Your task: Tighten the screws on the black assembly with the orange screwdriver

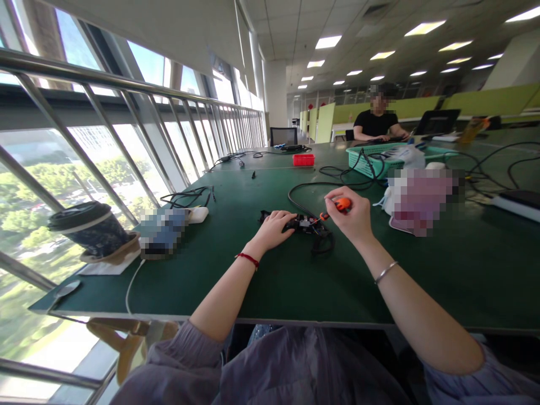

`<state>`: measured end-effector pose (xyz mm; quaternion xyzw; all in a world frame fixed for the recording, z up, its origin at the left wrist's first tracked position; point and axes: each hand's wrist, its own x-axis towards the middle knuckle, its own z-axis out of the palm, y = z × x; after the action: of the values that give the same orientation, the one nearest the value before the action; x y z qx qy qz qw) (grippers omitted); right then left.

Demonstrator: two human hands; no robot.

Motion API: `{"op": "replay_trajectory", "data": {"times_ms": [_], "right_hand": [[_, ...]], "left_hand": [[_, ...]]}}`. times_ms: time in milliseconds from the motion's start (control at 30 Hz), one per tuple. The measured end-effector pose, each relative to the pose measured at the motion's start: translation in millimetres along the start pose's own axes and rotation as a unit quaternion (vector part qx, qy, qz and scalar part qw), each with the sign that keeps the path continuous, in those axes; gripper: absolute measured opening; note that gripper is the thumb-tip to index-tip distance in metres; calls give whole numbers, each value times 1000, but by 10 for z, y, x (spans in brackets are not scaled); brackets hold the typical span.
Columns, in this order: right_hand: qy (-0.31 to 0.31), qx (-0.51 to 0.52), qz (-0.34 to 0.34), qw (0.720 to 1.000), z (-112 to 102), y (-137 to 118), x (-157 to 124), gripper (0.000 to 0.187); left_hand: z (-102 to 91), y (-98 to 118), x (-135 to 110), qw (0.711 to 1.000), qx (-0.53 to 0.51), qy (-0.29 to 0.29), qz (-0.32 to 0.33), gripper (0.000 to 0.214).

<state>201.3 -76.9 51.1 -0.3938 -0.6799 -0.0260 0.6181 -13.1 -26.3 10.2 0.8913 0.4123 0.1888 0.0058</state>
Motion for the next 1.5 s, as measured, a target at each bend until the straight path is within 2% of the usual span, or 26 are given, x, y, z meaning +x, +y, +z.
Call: {"op": "replay_trajectory", "data": {"times_ms": [100, 300, 400, 500, 700, 933, 1067, 1200, 1400, 1500], "right_hand": [[3, -3, 2, 1000, -3, -7, 0, 4], [-3, 25, -29, 999, 5, 1, -12, 26], [-4, 18, -16, 1000, 5, 6, -8, 21], [-6, 2, 0, 1000, 0, 7, -3, 5], [-6, -6, -2, 1000, -4, 4, -9, 5], [5, 9, -25, 1000, 6, 12, -7, 23], [4, 3, 15, 1000, -1, -15, -8, 15], [0, -2, 19, 1000, -5, -38, -8, 9], [0, 25, -18, 1000, 11, -16, -16, 28], [4, 30, -25, 999, 19, 0, -15, 30]], "left_hand": [[-2, -1, 0, 1000, -1, 0, -1, 45], [-1, -3, 2, 1000, 1, 1, 1, 45], [3, -6, 2, 1000, 1, 3, 3, 45], [3, -4, 1, 1000, 0, 1, 0, 45], [-1, 2, -1, 1000, 0, 1, 0, 45], [-6, 7, -3, 1000, 5, 0, -3, 45], [-8, 9, -5, 1000, 5, 0, -3, 45], [-7, 9, -4, 1000, 5, -2, -4, 45], [-9, 11, -3, 1000, 6, -2, -3, 45], [-4, 6, -3, 1000, 5, 3, 0, 44]]}}
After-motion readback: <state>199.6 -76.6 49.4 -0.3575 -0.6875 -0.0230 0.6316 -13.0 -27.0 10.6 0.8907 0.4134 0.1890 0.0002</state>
